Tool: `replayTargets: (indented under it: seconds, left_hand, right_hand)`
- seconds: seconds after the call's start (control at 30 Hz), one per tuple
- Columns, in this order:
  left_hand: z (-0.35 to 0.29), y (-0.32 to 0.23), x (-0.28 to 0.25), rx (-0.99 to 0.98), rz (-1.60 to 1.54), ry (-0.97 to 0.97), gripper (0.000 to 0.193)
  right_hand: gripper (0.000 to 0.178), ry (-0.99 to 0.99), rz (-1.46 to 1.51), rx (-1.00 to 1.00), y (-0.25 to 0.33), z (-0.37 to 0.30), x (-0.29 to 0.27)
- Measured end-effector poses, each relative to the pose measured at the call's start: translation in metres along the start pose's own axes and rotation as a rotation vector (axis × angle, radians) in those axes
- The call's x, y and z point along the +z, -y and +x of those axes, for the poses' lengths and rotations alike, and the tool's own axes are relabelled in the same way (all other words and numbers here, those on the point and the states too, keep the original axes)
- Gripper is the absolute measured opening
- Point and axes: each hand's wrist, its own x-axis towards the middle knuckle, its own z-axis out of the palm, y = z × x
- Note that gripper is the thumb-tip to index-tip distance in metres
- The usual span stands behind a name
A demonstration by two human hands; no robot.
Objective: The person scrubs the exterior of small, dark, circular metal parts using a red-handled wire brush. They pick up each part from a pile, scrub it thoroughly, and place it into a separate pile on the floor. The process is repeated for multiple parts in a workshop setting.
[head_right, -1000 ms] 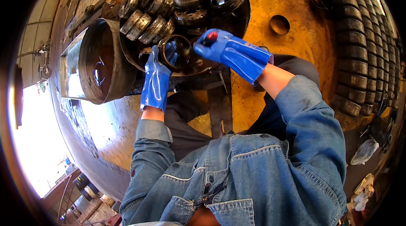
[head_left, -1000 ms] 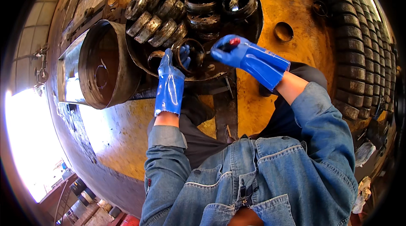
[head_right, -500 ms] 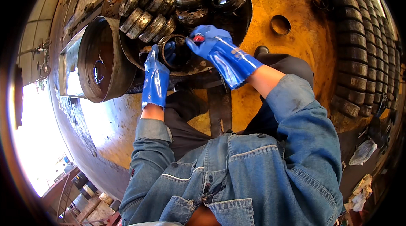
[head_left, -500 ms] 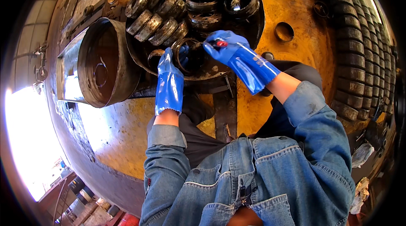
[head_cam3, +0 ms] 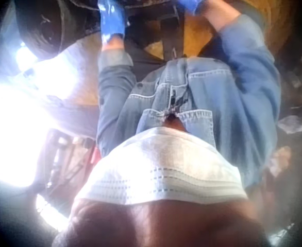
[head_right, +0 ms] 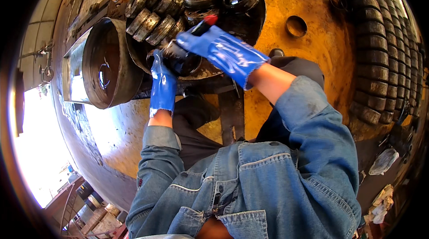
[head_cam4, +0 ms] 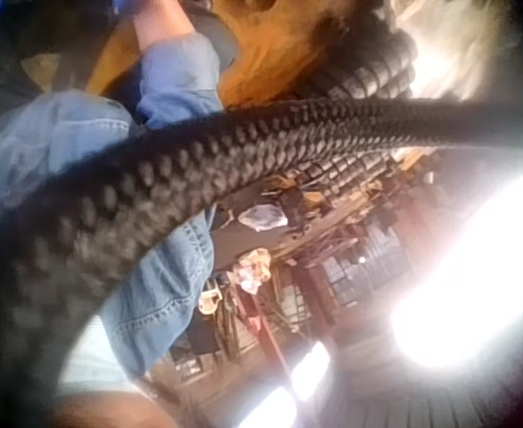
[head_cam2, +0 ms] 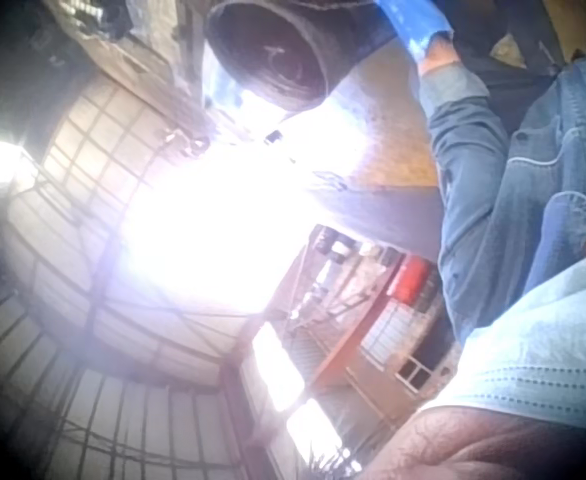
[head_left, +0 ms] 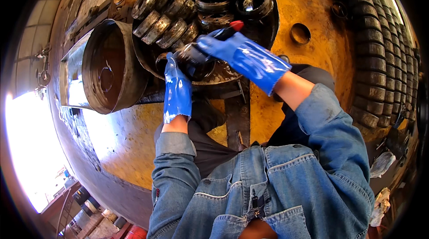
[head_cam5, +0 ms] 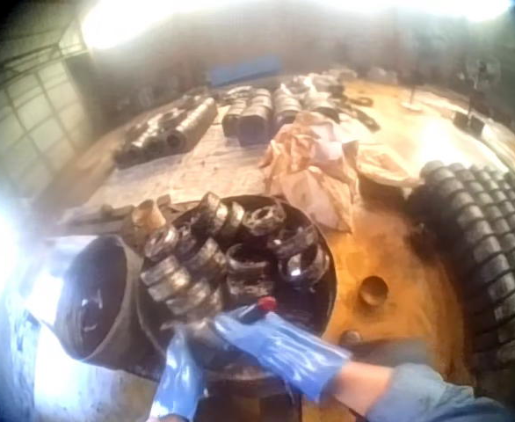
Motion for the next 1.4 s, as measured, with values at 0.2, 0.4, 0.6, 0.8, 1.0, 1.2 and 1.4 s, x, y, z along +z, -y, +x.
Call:
replayTargets:
  seconds: [0.2, 0.4, 0.6, 0.8, 1.0, 1.2, 1.4]
  left_hand:
    - [0.001, 0.002, -0.014, 0.046, -0.018, 0.255, 0.061]
    - [-0.003, 0.007, 0.003, 0.37, 0.54, 0.154, 0.042]
    - [-0.041, -0.033, 0.025, 0.452, 1.554, 0.1, 0.069]
    - [-0.059, -0.057, 0.043, 0.209, 1.967, -0.065, 0.068]
    - [-0.078, -0.062, 0.049, 0.586, 1.803, 0.082, 0.047]
    - [-0.101, -0.047, 0.061, 0.058, 1.068, -0.003, 0.043]
    - [-0.089, -0.036, 0.066, -0.218, 0.937, -0.105, 0.044]
  right_hand:
    - [0.048, 0.011, 0.169, 0.53, 0.049, -0.003, -0.02]
    - [0.063, -0.115, -0.026, 0.614, -0.001, -0.01, -0.036]
    - [0.05, -0.011, -0.185, 0.605, 0.005, -0.031, -0.036]
    - [0.042, -0.025, -0.262, 0.56, 0.013, -0.032, -0.05]
    - [0.041, -0.019, -0.337, 0.504, 0.015, -0.037, -0.064]
    - [0.041, 0.07, -0.432, 0.436, 0.007, -0.048, -0.085]
    - [0.038, 0.097, -0.544, 0.305, -0.01, -0.047, -0.083]
